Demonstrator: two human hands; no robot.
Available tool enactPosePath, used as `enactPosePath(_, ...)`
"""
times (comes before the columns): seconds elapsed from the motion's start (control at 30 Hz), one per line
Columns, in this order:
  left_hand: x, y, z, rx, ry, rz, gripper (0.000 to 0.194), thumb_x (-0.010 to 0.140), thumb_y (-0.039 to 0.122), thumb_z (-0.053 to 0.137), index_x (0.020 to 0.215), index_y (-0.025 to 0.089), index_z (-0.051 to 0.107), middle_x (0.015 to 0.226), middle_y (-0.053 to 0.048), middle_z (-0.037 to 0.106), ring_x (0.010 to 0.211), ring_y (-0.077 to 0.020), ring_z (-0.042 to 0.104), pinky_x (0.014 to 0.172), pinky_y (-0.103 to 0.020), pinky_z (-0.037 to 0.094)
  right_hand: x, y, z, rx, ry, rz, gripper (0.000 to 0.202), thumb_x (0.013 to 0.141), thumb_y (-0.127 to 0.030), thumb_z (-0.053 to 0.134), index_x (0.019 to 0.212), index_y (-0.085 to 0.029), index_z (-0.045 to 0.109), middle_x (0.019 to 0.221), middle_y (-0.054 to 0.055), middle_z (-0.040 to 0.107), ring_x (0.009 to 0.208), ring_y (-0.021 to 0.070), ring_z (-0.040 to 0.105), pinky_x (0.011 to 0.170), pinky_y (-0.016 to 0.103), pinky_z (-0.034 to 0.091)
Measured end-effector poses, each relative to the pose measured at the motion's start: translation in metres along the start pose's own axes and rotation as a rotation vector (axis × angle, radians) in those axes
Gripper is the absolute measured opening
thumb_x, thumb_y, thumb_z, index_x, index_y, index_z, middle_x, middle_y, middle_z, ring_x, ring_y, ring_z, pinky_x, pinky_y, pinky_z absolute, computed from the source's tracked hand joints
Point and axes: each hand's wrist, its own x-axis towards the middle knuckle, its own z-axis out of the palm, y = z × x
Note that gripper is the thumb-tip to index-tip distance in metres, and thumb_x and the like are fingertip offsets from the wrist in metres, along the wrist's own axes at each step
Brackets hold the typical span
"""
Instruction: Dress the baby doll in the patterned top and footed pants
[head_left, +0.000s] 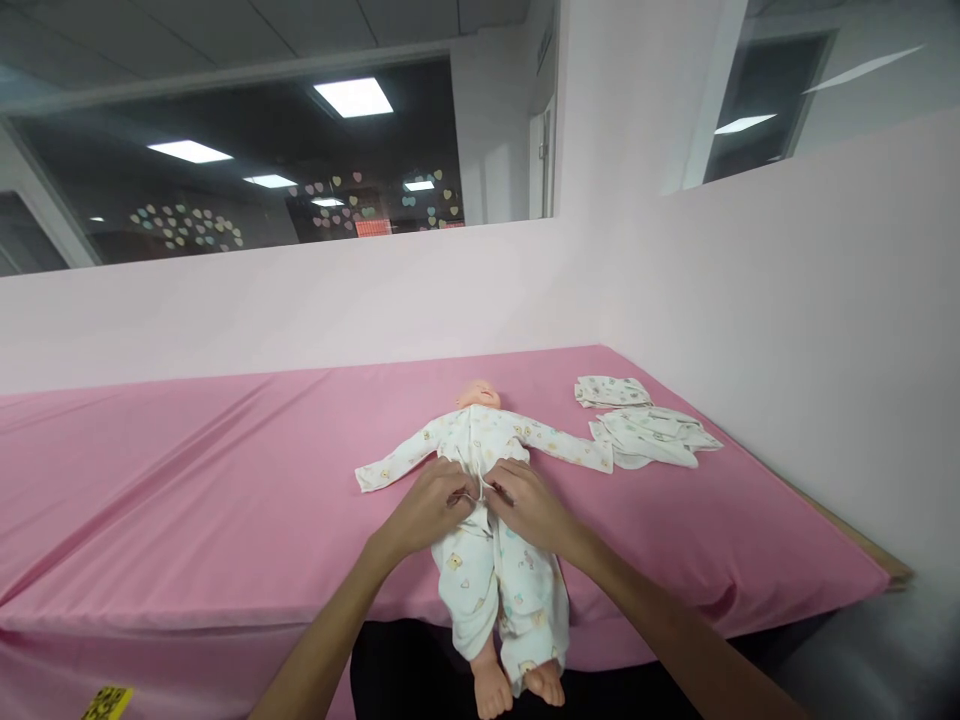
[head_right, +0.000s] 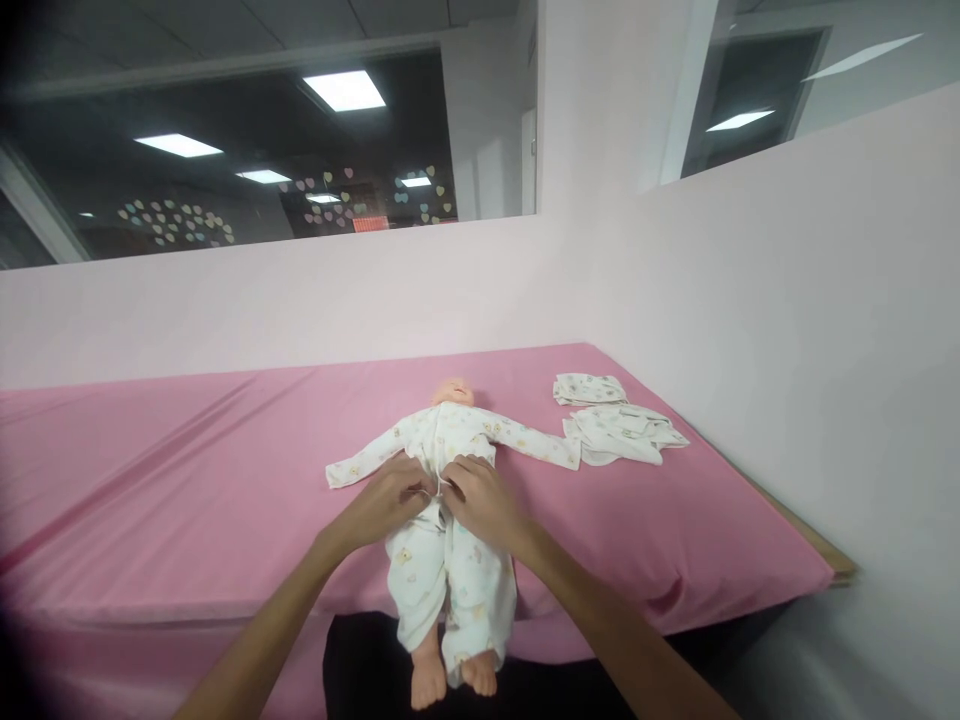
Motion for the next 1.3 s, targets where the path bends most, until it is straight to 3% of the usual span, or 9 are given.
enactPosePath(0.13,0.009,0.001,-0.014,-0.053,-0.072,-0.021,0.02,0.083,0.024,0.049,0.075,0.024,0.067,0.082,-0.003,0.066,0.086,-0.0217,0.057,0.081,-0.034,0.044,-0.01,0.002,0.002,-0.006,0.057,-0.061,0.018,0.095,-0.023,0.048,0.08,-0.023,0.057,0.084,0.003,0.06,0.086,0.0205,0.054,0.083,0.037,0.043)
enactPosePath(0.33,0.083,-0.028,-0.017,-0.048,0.202,-0.334,0.023,0.089,0.031,0.044,0.09,0.021,0.064,0.092,-0.004,0.069,0.084,-0.0185,0.062,0.071,-0.027,0.044,-0.014,0.025,0.013,0.18,0.398,0.091,0.013,0.096,-0.031,0.049,0.098,-0.023,0.06,0.1,0.007,0.059,0.098,0.0215,0.056,0.089,0.037,0.046)
enactPosePath(0.47,0.139,-0.051,-0.01,0.1,0.111,-0.491,0.016,0.081,0.03,0.056,0.075,0.017,0.062,0.082,-0.008,0.069,0.081,-0.0225,0.064,0.064,-0.027,0.04,-0.012,0.047,0.02,0.174,0.495,0.243,0.019,0.097,-0.033,0.044,0.089,-0.022,0.057,0.094,0.007,0.058,0.093,0.0219,0.056,0.086,0.038,0.046)
enactPosePath(0.6,0.168,-0.057,-0.003,0.124,0.078,-0.562,0.013,0.073,0.027,0.062,0.076,0.015,0.061,0.086,-0.012,0.07,0.081,-0.0243,0.065,0.059,-0.027,0.038,-0.018,0.053,0.027,0.156,0.475,0.3,0.02,0.099,-0.032,0.038,0.093,-0.022,0.055,0.097,0.007,0.058,0.093,0.0218,0.056,0.084,0.037,0.046)
enactPosePath(0.7,0.176,-0.055,0.0,0.113,0.085,-0.618,0.02,0.074,0.031,0.064,0.084,0.014,0.061,0.091,-0.013,0.07,0.084,-0.0238,0.065,0.059,-0.025,0.039,-0.02,0.051,0.03,0.134,0.479,0.303,0.02,0.098,-0.031,0.037,0.092,-0.022,0.053,0.097,0.007,0.058,0.094,0.0219,0.056,0.084,0.037,0.046)
enactPosePath(0.8,0.181,-0.052,-0.001,0.086,0.063,-0.67,0.019,0.074,0.029,0.065,0.083,0.014,0.059,0.074,-0.009,0.065,0.07,-0.0196,0.062,0.054,-0.025,0.037,-0.02,0.052,0.031,0.124,0.48,0.31,0.02,0.098,-0.031,0.037,0.091,-0.022,0.053,0.097,0.007,0.057,0.093,0.0217,0.056,0.084,0.037,0.046)
enactPosePath(1.03,0.184,-0.047,-0.01,0.061,-0.054,-0.724,0.017,0.079,0.023,0.06,0.067,0.017,0.05,0.042,0.006,0.032,0.041,-0.0101,0.036,0.045,-0.025,0.027,-0.02,0.054,0.032,0.127,0.481,0.321,0.019,0.098,-0.031,0.036,0.092,-0.022,0.052,0.095,0.006,0.056,0.092,0.0212,0.055,0.084,0.037,0.046)
enactPosePath(1.13,0.185,-0.047,-0.011,0.11,-0.089,-0.717,0.013,0.077,0.018,0.061,0.067,0.016,0.052,0.042,0.004,0.036,0.043,-0.0125,0.042,0.046,-0.025,0.029,-0.021,0.053,0.032,0.133,0.476,0.328,0.019,0.097,-0.03,0.036,0.091,-0.022,0.052,0.095,0.006,0.057,0.093,0.0213,0.055,0.084,0.037,0.046)
enactPosePath(1.3,0.184,-0.043,-0.01,0.223,-0.074,-0.626,0.011,0.069,0.015,0.066,0.079,0.015,0.061,0.064,-0.005,0.062,0.07,-0.0195,0.063,0.057,-0.023,0.04,-0.021,0.053,0.032,0.145,0.477,0.33,0.018,0.097,-0.03,0.037,0.091,-0.022,0.052,0.096,0.006,0.057,0.094,0.0218,0.055,0.085,0.038,0.046)
